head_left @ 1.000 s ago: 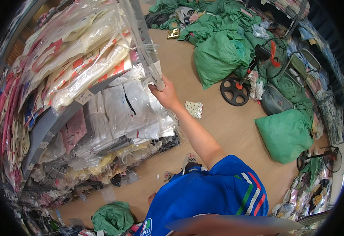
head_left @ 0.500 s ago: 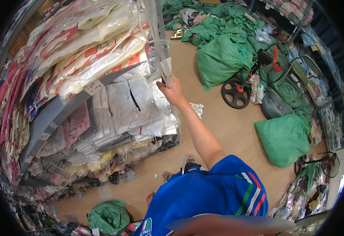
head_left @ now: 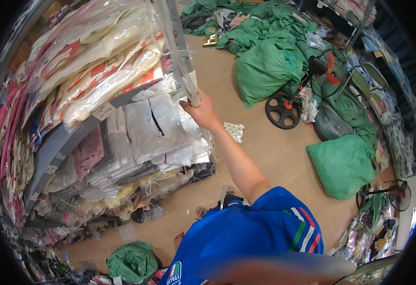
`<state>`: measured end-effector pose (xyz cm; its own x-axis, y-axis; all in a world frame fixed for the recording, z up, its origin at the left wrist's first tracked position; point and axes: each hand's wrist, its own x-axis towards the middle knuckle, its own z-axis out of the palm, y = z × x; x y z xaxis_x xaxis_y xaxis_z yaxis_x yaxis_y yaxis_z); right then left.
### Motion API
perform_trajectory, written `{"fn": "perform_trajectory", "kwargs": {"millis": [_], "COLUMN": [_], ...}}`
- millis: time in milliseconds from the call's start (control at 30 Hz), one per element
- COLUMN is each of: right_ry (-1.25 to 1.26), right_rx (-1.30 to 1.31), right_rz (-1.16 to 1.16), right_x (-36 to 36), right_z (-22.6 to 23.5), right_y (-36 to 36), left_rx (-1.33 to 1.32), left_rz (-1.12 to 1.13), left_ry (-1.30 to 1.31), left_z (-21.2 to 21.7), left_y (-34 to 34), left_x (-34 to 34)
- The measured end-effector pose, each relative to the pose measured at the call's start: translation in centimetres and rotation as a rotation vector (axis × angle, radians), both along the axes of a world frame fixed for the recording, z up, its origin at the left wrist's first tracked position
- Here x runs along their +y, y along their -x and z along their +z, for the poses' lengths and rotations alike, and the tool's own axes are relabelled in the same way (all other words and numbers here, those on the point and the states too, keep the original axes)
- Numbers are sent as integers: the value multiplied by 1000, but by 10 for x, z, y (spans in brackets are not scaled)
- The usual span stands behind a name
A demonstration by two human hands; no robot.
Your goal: The person walks through a cluttered storage aisle and repeatedly picks up, inspects, and restacks packaged clothing items on metal shelves. They handle pink and blue garments, moving them between shelves and the floor, and occasionally adjust the shelf structure.
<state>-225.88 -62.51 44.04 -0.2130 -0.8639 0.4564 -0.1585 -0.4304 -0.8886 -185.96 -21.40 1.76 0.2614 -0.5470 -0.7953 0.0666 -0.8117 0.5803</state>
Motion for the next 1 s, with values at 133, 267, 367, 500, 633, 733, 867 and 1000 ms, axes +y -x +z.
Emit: {"fn": "perform_trajectory", "kwargs": {"millis": [133,267,367,500,633,733,867,1000], "right_ry": [68,48,1,-16,-41,-55,-33,-23], "right_rx": [-53,-32,-49,-36,-39,6,-21,-22], "right_rz": [48,97,160,236,295,291,302,322], "right_x": [-6,-7,-5,-6,-9,-10,-14,-14], "right_z": [-4,-2,1,4,6,6,6,4], "right_y": [0,6,17,25,29,33,38,34], "left_rx": [24,33,49,-62,-102,-154,-27,-78], "left_rz": [18,-35,-34,-61,28,39,135,93], "left_ry": [24,-15,-2,-28,-81,-64,-19,-42], "left_z": [-1,21,46,61,64,61,31,21], "left_y": [10,41,71,102,116,117,102,103], "left_x": [-9,-37,-49,-44,-25,-9,23,30]}}
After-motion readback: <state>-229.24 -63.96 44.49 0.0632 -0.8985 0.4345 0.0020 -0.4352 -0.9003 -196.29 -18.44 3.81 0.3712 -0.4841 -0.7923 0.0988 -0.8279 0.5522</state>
